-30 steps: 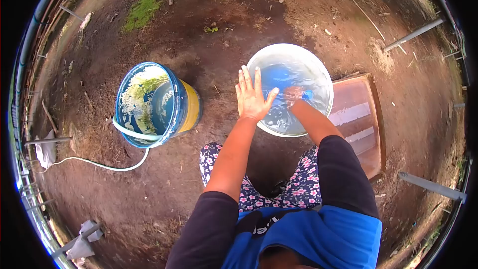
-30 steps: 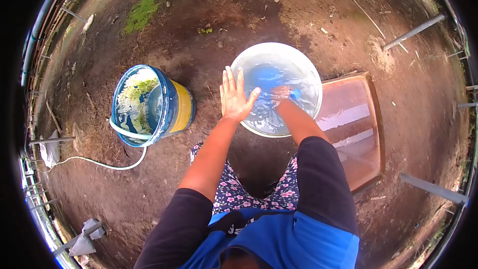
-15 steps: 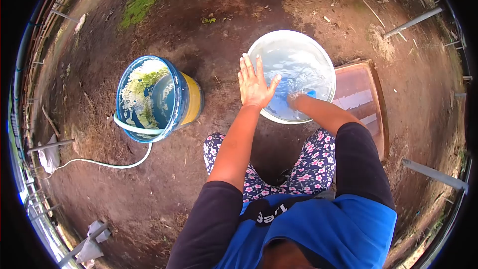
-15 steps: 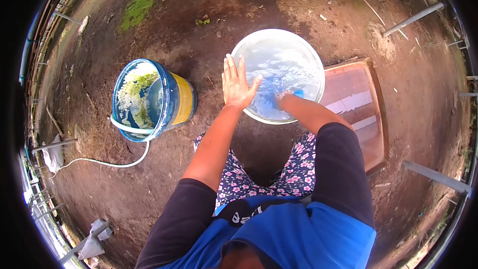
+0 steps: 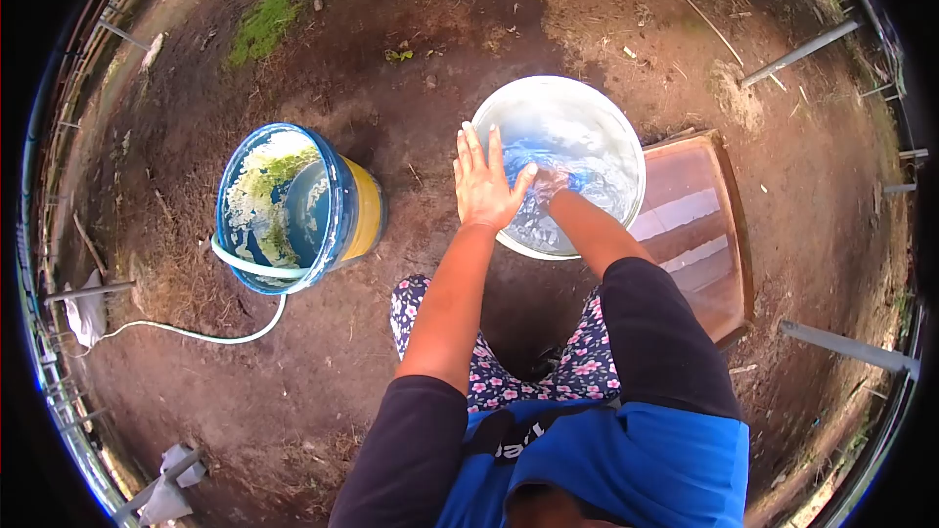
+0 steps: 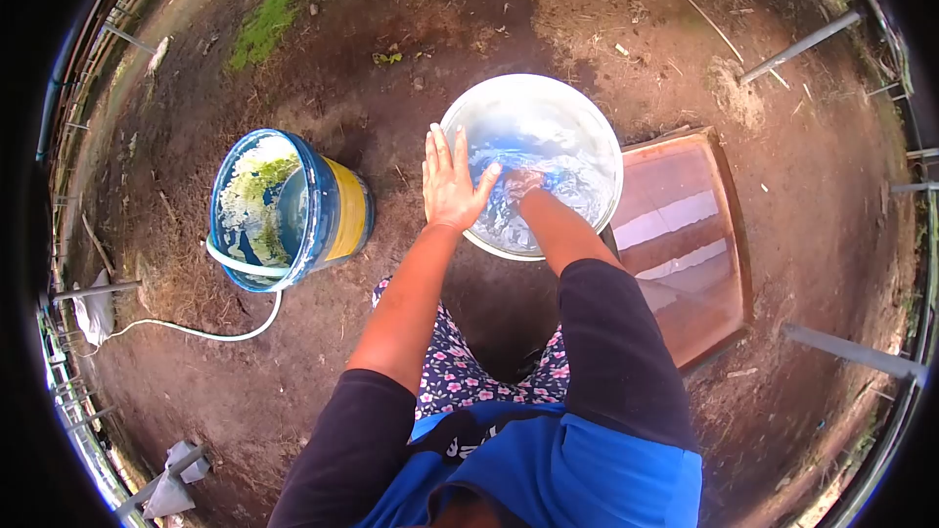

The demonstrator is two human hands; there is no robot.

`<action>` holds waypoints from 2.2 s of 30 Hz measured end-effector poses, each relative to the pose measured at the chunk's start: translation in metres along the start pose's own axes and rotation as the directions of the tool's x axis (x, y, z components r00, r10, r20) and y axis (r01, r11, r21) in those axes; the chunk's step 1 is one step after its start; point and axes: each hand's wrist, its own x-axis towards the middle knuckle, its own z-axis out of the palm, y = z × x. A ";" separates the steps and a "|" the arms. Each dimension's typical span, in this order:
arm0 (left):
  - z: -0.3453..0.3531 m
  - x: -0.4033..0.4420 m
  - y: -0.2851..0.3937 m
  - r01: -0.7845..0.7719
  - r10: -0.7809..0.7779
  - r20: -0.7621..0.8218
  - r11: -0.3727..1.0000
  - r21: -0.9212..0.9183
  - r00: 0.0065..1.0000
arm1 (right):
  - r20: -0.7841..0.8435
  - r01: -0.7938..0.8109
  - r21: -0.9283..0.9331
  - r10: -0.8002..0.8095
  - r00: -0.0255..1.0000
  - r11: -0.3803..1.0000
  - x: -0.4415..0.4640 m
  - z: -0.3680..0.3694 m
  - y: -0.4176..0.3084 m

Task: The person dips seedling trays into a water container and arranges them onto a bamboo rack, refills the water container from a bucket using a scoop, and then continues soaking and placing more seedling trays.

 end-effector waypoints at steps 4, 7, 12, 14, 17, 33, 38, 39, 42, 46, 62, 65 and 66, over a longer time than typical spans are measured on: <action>0.001 0.001 0.000 -0.001 0.001 0.000 1.000 0.010 1.000 | 0.122 0.011 -0.204 0.014 0.992 0.979 0.006 -0.018 0.016; 0.000 0.001 0.000 -0.001 0.001 0.003 1.000 0.005 1.000 | 0.159 -0.036 -0.115 0.054 0.986 0.993 -0.007 -0.016 0.028; 0.001 0.000 -0.001 -0.009 0.009 -0.004 1.000 0.018 1.000 | 0.523 0.145 -0.174 -0.033 0.852 0.974 -0.023 -0.004 0.039; 0.001 0.001 -0.001 -0.005 0.005 -0.004 1.000 0.011 1.000 | 0.491 0.325 -0.238 -0.175 0.853 0.915 -0.034 0.006 0.043; 0.000 0.000 0.000 0.001 -0.001 -0.001 1.000 0.008 1.000 | 0.373 0.473 -0.296 -0.355 0.857 0.830 -0.032 0.042 0.050; 0.002 -0.001 -0.004 -0.011 0.010 -0.017 1.000 -0.014 1.000 | 0.107 0.021 -0.151 -0.004 0.994 0.988 0.000 -0.008 -0.003; 0.005 0.000 -0.002 -0.025 0.026 -0.033 1.000 0.015 0.999 | -0.022 0.044 -0.219 -0.050 0.998 0.975 -0.001 0.010 0.039; 0.004 0.000 -0.002 -0.022 0.023 -0.027 1.000 0.016 0.999 | -0.062 0.095 -0.243 -0.113 0.992 0.965 -0.004 0.021 0.048; 0.004 -0.001 -0.001 -0.014 0.015 -0.013 1.000 0.018 1.000 | -0.206 0.258 -0.328 -0.336 0.919 0.909 -0.009 0.054 0.072; 0.004 0.000 -0.002 -0.018 0.018 0.000 0.999 0.026 1.000 | 0.115 0.210 -0.324 -0.183 0.977 0.922 -0.043 0.006 0.045; 0.008 0.000 -0.006 -0.041 0.041 -0.038 0.999 -0.010 0.998 | 0.226 -0.009 -0.131 0.038 0.973 0.991 -0.009 -0.016 -0.007; 0.007 0.000 -0.004 -0.019 0.019 -0.016 1.000 0.006 1.000 | 0.148 -0.087 -0.088 0.099 0.984 0.992 0.003 -0.021 0.000; 0.006 0.000 -0.004 -0.022 0.022 -0.015 1.000 0.009 1.000 | 0.137 -0.110 -0.085 0.121 0.983 0.990 0.004 -0.021 0.005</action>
